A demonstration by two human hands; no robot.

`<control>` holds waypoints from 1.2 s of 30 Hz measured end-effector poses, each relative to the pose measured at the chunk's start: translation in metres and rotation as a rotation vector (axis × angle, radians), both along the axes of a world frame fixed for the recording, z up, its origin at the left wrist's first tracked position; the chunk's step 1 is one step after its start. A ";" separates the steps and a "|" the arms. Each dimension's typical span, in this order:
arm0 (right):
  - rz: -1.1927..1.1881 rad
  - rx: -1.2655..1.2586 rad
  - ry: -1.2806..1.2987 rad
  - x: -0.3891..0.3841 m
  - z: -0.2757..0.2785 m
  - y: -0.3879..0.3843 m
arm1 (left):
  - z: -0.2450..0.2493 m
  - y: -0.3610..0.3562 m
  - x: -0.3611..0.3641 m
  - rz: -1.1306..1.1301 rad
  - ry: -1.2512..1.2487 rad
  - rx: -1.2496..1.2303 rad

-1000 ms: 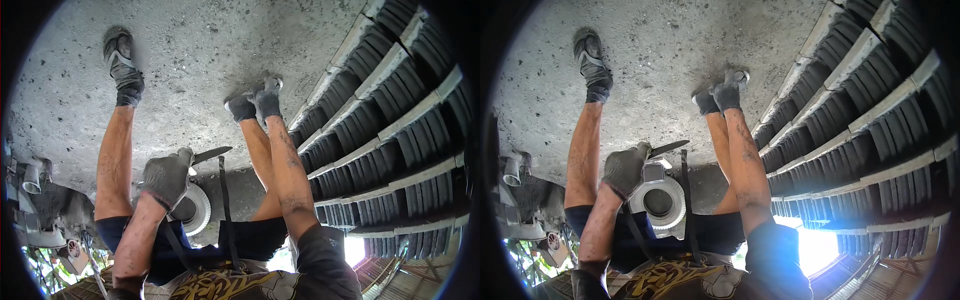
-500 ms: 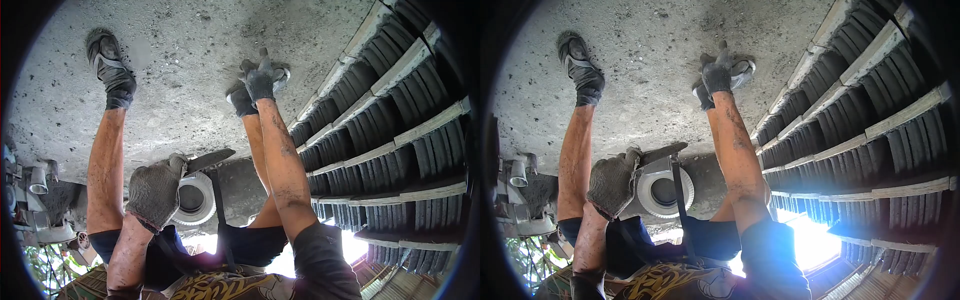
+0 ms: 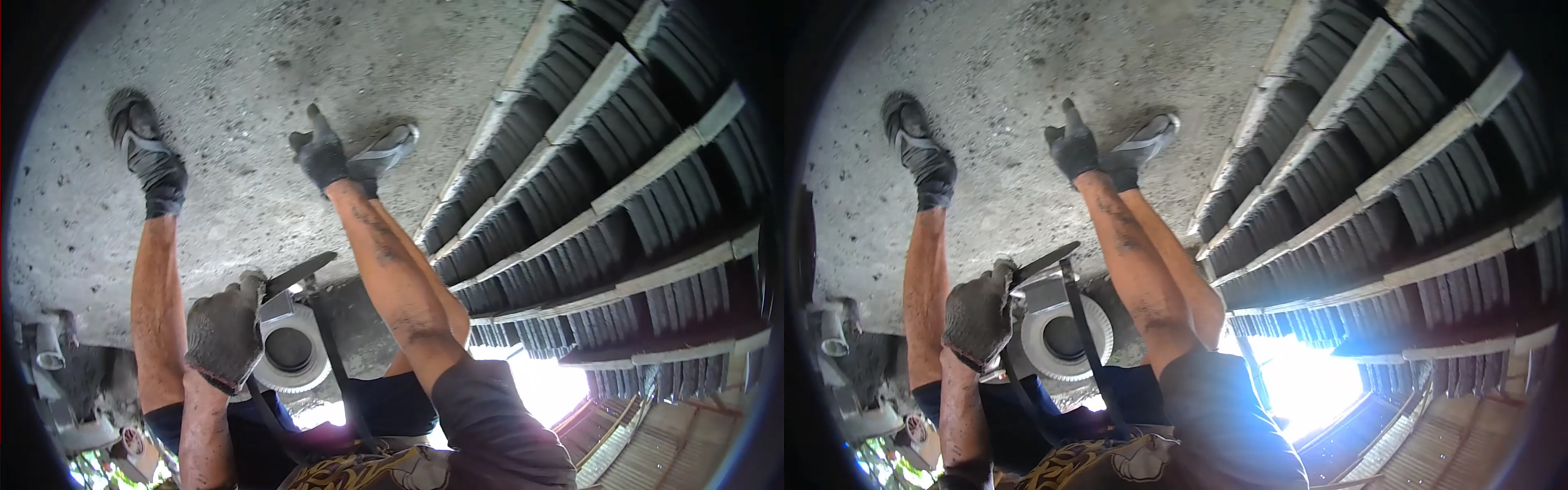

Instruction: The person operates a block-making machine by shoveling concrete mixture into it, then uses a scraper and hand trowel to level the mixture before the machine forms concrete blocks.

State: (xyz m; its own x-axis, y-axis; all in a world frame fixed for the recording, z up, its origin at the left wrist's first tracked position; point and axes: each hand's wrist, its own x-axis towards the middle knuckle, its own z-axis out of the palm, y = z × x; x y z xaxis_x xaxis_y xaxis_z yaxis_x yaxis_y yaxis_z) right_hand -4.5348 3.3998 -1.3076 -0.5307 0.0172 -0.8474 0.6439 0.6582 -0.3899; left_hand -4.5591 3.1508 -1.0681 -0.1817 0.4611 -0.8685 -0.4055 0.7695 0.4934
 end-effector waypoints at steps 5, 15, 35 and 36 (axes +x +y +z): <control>0.108 0.026 0.033 -0.029 0.008 -0.015 | 0.005 -0.003 -0.008 -0.013 0.004 0.024; 0.288 0.070 0.026 -0.064 0.022 -0.061 | 0.007 -0.011 -0.002 0.034 0.049 0.070; 0.212 0.981 0.602 -0.338 0.054 0.185 | -0.001 -0.011 -0.009 0.020 0.010 0.004; 0.242 1.035 0.597 -0.354 0.045 0.208 | -0.002 -0.007 -0.009 0.015 0.012 -0.004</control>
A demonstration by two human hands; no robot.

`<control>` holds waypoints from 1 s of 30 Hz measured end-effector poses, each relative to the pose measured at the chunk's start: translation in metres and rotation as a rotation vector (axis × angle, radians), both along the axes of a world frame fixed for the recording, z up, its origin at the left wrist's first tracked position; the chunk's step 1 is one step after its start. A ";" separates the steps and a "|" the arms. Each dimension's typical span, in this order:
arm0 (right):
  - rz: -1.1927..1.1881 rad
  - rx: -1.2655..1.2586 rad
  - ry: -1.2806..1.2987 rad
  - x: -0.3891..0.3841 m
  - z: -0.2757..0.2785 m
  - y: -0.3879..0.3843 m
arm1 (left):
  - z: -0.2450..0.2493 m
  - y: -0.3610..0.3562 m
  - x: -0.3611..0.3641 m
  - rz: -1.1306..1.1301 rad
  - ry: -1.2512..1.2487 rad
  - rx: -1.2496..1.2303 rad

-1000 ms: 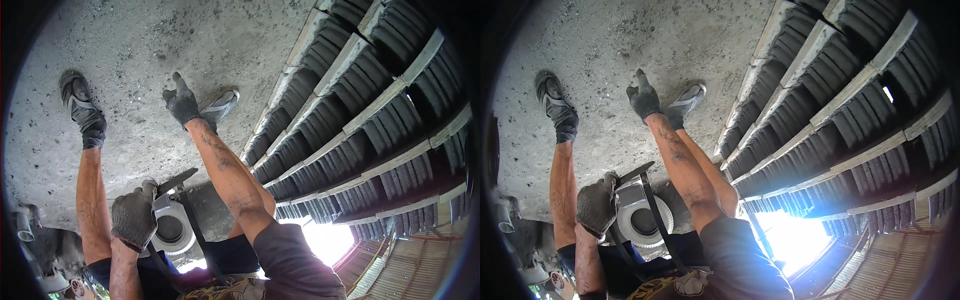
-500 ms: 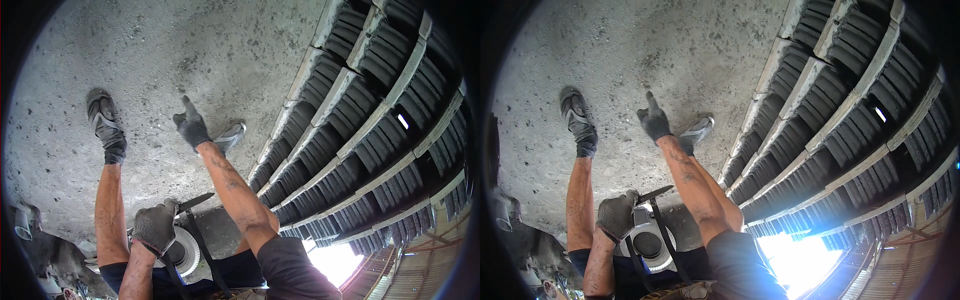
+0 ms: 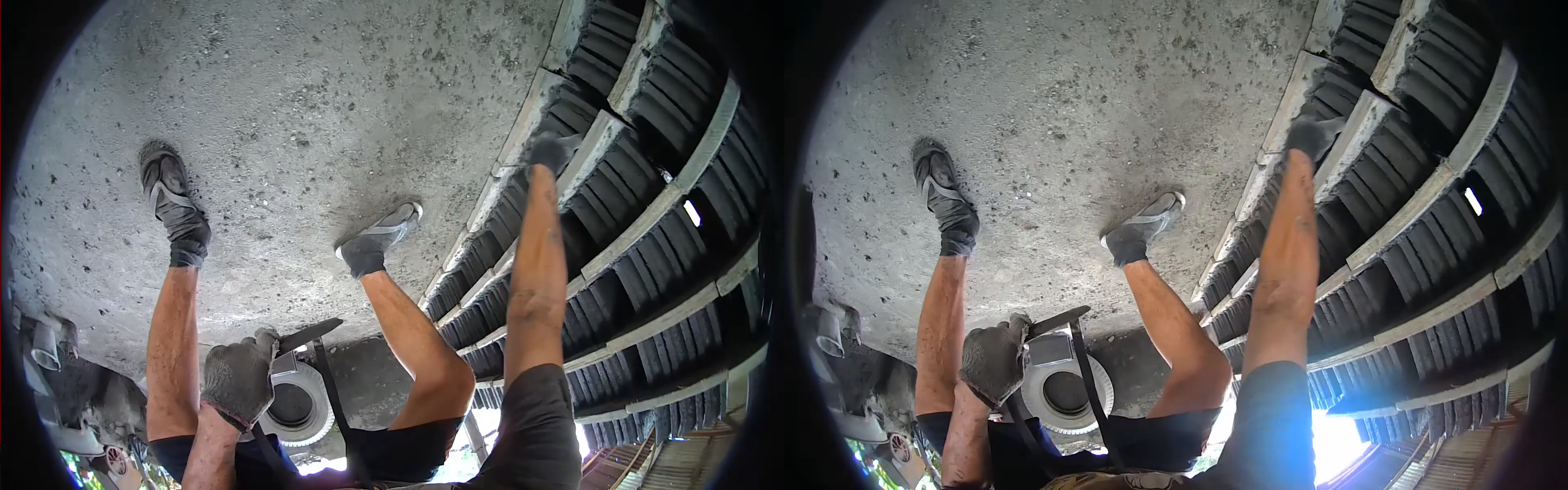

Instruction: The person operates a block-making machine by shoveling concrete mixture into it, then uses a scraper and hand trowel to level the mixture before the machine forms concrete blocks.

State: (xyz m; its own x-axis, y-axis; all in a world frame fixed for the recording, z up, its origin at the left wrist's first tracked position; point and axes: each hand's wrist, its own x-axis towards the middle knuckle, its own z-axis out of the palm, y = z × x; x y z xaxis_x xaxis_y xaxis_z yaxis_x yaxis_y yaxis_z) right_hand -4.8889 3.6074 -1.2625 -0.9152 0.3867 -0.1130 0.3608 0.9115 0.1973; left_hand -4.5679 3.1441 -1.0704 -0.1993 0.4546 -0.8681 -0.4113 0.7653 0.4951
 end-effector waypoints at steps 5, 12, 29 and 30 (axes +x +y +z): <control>0.428 0.278 -0.147 -0.041 -0.039 0.073 | -0.007 0.022 -0.005 -0.052 -0.026 -0.011; 0.710 0.823 -0.532 -0.045 -0.047 0.053 | -0.010 0.036 -0.011 -0.056 -0.019 -0.005; 0.131 0.151 -0.152 -0.036 -0.062 0.036 | -0.010 0.040 -0.025 0.036 -0.016 -0.031; 0.141 0.170 -0.148 -0.037 -0.063 0.046 | -0.010 0.040 -0.026 0.035 -0.016 -0.032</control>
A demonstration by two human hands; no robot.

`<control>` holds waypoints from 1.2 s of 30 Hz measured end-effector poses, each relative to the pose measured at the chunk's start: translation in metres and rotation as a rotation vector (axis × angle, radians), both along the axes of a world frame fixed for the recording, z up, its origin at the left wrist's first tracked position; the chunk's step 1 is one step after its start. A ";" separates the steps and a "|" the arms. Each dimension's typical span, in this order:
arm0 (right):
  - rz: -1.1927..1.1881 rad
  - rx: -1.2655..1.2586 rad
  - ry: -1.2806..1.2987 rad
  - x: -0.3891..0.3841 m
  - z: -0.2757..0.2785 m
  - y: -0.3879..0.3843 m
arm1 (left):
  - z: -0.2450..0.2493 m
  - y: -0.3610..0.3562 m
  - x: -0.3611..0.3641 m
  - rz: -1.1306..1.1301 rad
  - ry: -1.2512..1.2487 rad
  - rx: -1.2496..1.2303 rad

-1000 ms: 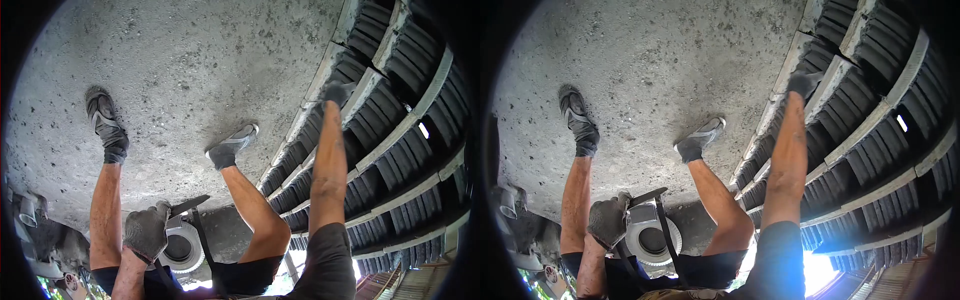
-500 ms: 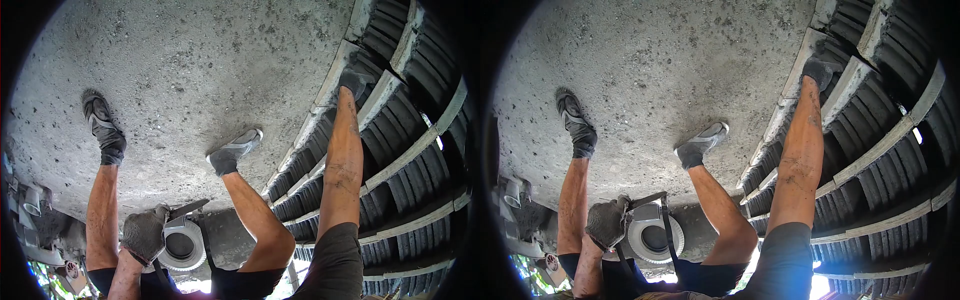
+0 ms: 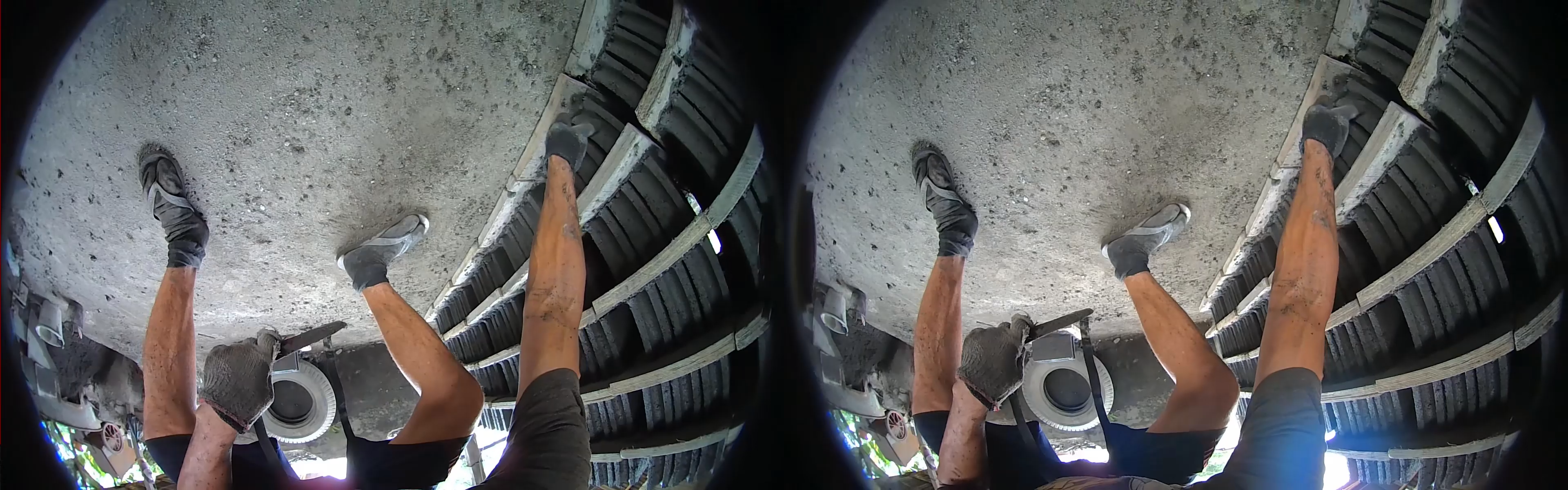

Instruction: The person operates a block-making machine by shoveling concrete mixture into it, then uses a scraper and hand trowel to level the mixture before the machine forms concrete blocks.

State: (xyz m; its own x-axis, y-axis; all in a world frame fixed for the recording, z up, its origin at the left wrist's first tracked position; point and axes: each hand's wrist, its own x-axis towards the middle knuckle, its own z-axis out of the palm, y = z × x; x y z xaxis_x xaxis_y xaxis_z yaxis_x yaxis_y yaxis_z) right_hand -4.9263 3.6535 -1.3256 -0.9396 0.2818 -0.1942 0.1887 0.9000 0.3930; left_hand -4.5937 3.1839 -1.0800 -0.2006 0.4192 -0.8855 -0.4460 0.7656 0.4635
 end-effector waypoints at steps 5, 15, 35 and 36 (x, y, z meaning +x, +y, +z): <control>0.129 0.243 -0.142 -0.005 -0.009 0.001 | -0.001 0.005 0.000 0.006 0.009 0.007; 0.341 0.163 -0.356 -0.023 -0.051 0.060 | -0.003 0.010 -0.004 -0.027 -0.013 -0.005; -0.531 -1.197 0.332 0.055 0.045 -0.054 | 0.011 0.015 0.000 0.087 0.008 0.047; -0.582 -1.270 0.179 0.073 0.057 -0.080 | 0.013 0.013 0.000 0.101 -0.001 0.057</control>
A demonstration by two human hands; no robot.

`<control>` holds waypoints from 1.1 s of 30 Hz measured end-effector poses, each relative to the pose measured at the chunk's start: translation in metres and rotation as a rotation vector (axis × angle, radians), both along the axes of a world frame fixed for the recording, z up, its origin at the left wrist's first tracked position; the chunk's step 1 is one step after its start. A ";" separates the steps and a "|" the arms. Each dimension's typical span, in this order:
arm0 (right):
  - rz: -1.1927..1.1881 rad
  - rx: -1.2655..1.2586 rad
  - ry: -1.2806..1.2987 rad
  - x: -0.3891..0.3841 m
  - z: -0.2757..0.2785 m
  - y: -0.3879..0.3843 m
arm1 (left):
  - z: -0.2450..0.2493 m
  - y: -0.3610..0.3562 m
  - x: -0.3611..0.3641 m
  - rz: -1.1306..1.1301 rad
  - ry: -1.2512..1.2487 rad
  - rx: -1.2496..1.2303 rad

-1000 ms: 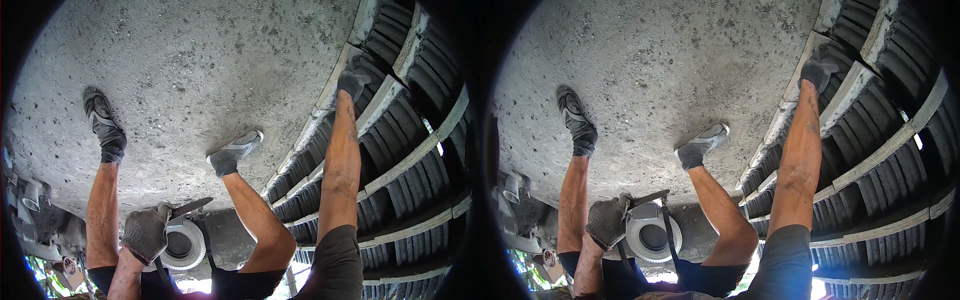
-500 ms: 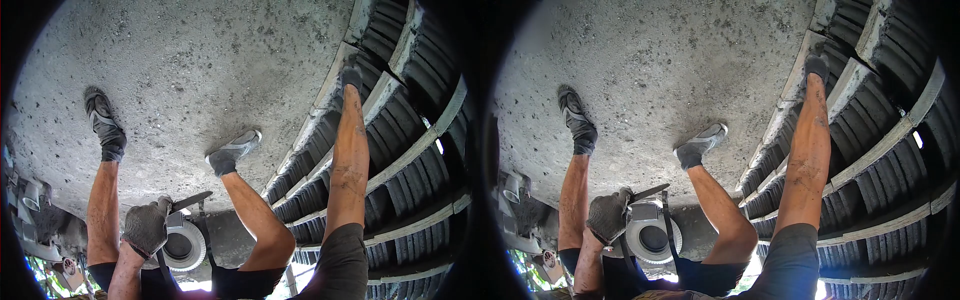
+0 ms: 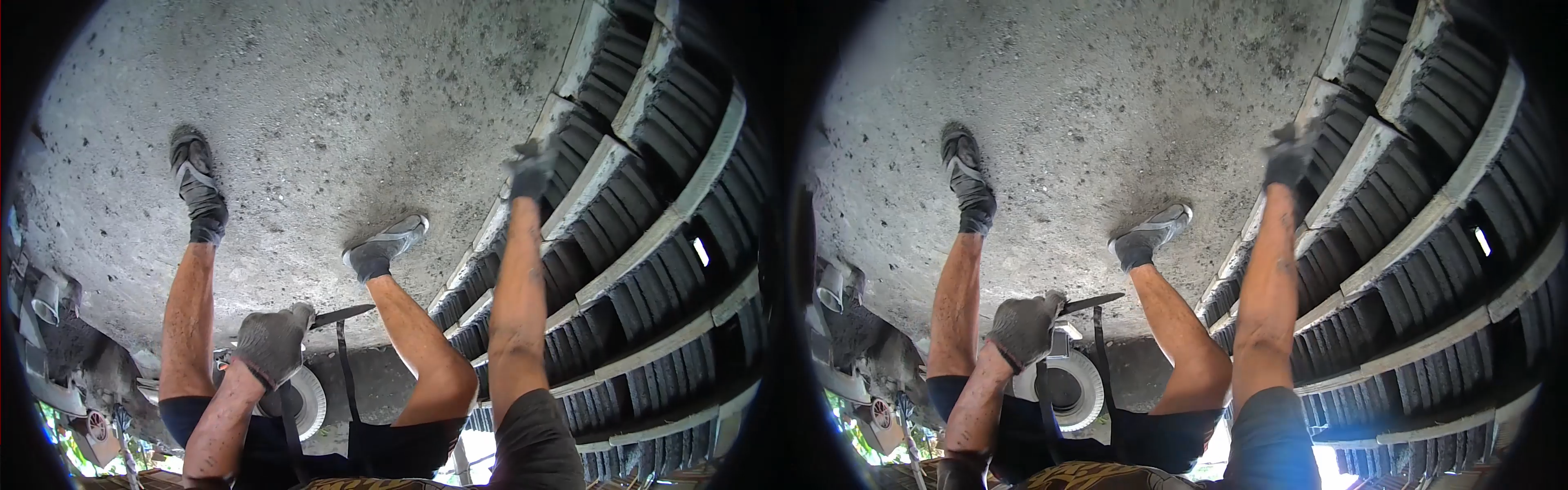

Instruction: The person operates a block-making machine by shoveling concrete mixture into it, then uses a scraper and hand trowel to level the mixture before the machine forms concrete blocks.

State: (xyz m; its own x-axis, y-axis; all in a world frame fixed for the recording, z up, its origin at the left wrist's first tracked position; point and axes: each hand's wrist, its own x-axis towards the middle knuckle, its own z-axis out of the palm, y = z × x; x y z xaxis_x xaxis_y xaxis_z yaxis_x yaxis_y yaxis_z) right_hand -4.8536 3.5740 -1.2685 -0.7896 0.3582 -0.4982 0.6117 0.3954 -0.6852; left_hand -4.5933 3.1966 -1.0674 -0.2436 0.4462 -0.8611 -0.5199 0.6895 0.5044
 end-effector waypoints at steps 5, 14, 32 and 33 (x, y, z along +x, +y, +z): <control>0.715 0.192 -0.343 0.136 0.018 -0.036 | -0.002 -0.017 0.011 0.125 0.044 -0.021; 1.067 0.097 -0.374 0.219 0.233 -0.201 | 0.093 -0.116 0.037 0.587 0.378 -0.301; 0.481 0.009 -0.391 0.090 0.489 -0.320 | 0.233 -0.390 0.191 1.355 -0.166 -0.559; 0.480 0.002 -0.375 0.091 0.481 -0.316 | 0.226 -0.393 0.187 1.353 -0.117 -0.564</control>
State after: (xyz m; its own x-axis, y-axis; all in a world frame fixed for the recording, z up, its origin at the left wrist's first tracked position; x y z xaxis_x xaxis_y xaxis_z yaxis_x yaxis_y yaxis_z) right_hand -4.7628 3.2575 -0.7873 -0.6343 0.0069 -0.7731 0.5644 0.6875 -0.4569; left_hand -4.4062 2.8036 -0.8414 -0.1108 -0.4544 -0.8839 -0.9332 -0.2584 0.2499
